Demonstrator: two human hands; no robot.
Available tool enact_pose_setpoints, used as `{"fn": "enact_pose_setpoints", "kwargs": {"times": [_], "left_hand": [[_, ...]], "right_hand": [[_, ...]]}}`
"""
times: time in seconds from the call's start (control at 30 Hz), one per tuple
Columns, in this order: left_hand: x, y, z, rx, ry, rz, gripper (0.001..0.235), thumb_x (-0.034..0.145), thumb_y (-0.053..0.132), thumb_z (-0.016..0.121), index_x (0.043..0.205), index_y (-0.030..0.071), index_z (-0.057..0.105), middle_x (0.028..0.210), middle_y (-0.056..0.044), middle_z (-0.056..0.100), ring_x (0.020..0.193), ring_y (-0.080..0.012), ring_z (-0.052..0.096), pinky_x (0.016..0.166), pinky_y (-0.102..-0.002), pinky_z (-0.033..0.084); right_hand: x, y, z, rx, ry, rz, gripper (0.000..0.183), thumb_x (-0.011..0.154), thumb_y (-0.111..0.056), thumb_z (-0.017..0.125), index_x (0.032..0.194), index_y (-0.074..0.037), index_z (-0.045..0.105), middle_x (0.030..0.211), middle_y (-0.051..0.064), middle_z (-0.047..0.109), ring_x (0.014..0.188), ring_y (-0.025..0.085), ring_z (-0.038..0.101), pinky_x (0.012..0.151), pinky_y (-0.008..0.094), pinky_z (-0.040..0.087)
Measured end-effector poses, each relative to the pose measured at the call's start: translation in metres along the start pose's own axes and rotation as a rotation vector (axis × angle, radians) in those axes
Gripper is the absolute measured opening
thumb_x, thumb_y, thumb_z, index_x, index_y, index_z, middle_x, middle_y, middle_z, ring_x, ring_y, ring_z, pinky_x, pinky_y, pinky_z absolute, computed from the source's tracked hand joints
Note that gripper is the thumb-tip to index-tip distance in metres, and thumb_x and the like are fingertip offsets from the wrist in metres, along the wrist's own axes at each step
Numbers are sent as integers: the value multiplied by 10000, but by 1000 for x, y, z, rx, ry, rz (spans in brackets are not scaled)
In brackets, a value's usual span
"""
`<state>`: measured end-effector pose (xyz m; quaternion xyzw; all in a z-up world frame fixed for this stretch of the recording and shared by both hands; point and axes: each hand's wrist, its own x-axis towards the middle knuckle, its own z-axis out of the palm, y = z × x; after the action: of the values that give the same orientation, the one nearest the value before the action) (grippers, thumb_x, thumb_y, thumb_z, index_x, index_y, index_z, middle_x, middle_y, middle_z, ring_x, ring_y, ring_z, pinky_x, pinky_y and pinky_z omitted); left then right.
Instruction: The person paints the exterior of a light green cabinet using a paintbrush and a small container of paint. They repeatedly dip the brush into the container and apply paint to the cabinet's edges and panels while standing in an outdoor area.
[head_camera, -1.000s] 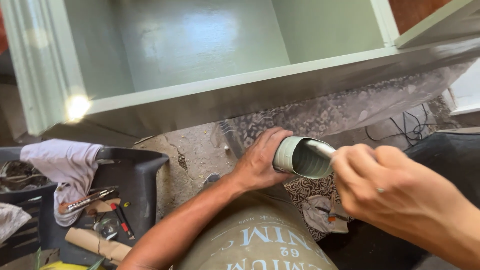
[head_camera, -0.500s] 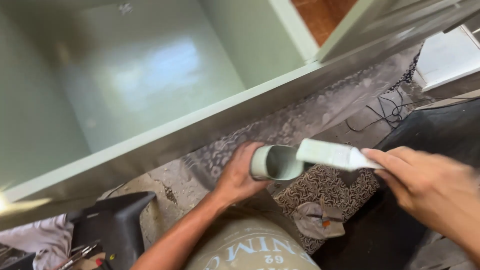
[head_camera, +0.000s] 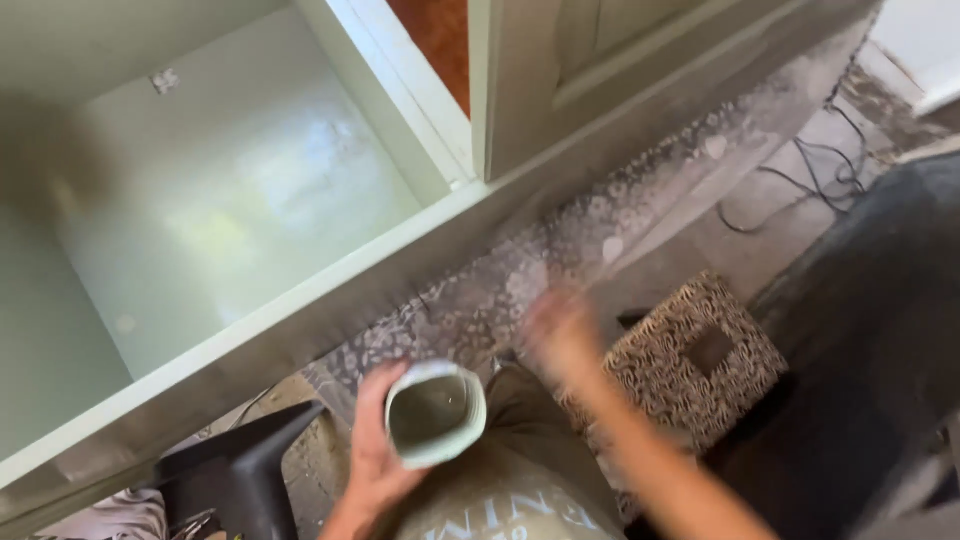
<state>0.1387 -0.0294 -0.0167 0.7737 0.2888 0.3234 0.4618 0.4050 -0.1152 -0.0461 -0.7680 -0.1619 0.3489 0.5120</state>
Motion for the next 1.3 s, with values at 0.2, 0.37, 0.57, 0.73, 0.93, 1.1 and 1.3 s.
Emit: {"fn": "enact_pose_setpoints", "kwargs": {"times": [0.2,0.37,0.57,0.73,0.93,1.1,1.3], "left_hand": [[-4,41,-8,-69,35,139,847,806,519,737,1393,-18,448,1432,-263,494,1394,-399,504,1207,-488,385],[-11,53,-19,-104,51,153,745,875,479,668,1369,-42,469,1430,-301,508,1404,-412,510,1223,-510,379],[-10,50,-25,-143,45,185,777,761,163,854,1393,-5,434,1419,-245,494,1393,-404,505,1202,-523,459],[-17,53,-36,-128,69,214,635,865,248,744,1363,-25,460,1393,-275,506,1370,-420,539,1183,-531,454],[-17,49,-42,-137,14,179,725,830,347,762,1383,-5,452,1416,-265,503,1388,-399,529,1185,-493,431],[-7,55,-30,-148,100,203,586,865,196,753,1338,-12,478,1365,-262,537,1338,-396,573,1157,-488,496],[-10,46,-30,-179,52,244,654,842,234,792,1349,-18,464,1378,-262,508,1352,-427,558,1179,-532,476]], "right_hand": [[-47,-1,19,10,-423,-26,326,916,-170,673,1231,-103,729,1170,64,766,1034,162,704,929,303,547],[27,-22,-71,108,116,80,238,966,87,501,1049,-107,608,730,6,553,537,119,507,421,241,421],[-31,-28,38,-174,-6,197,245,923,-175,696,1152,-111,638,1095,63,705,969,190,696,903,290,577],[-19,-16,-18,-219,36,299,109,1005,-103,557,952,-88,651,710,48,596,530,156,499,471,277,429],[18,44,27,-642,-151,-73,332,892,-24,595,1210,-98,656,1192,87,703,980,219,712,909,334,546],[-16,53,17,-183,-251,130,309,964,-188,588,1262,-135,646,1194,77,668,998,223,635,811,400,530],[-8,-91,-5,103,217,222,442,1016,-100,535,1451,-165,489,787,-9,568,490,68,445,398,214,364]]}}
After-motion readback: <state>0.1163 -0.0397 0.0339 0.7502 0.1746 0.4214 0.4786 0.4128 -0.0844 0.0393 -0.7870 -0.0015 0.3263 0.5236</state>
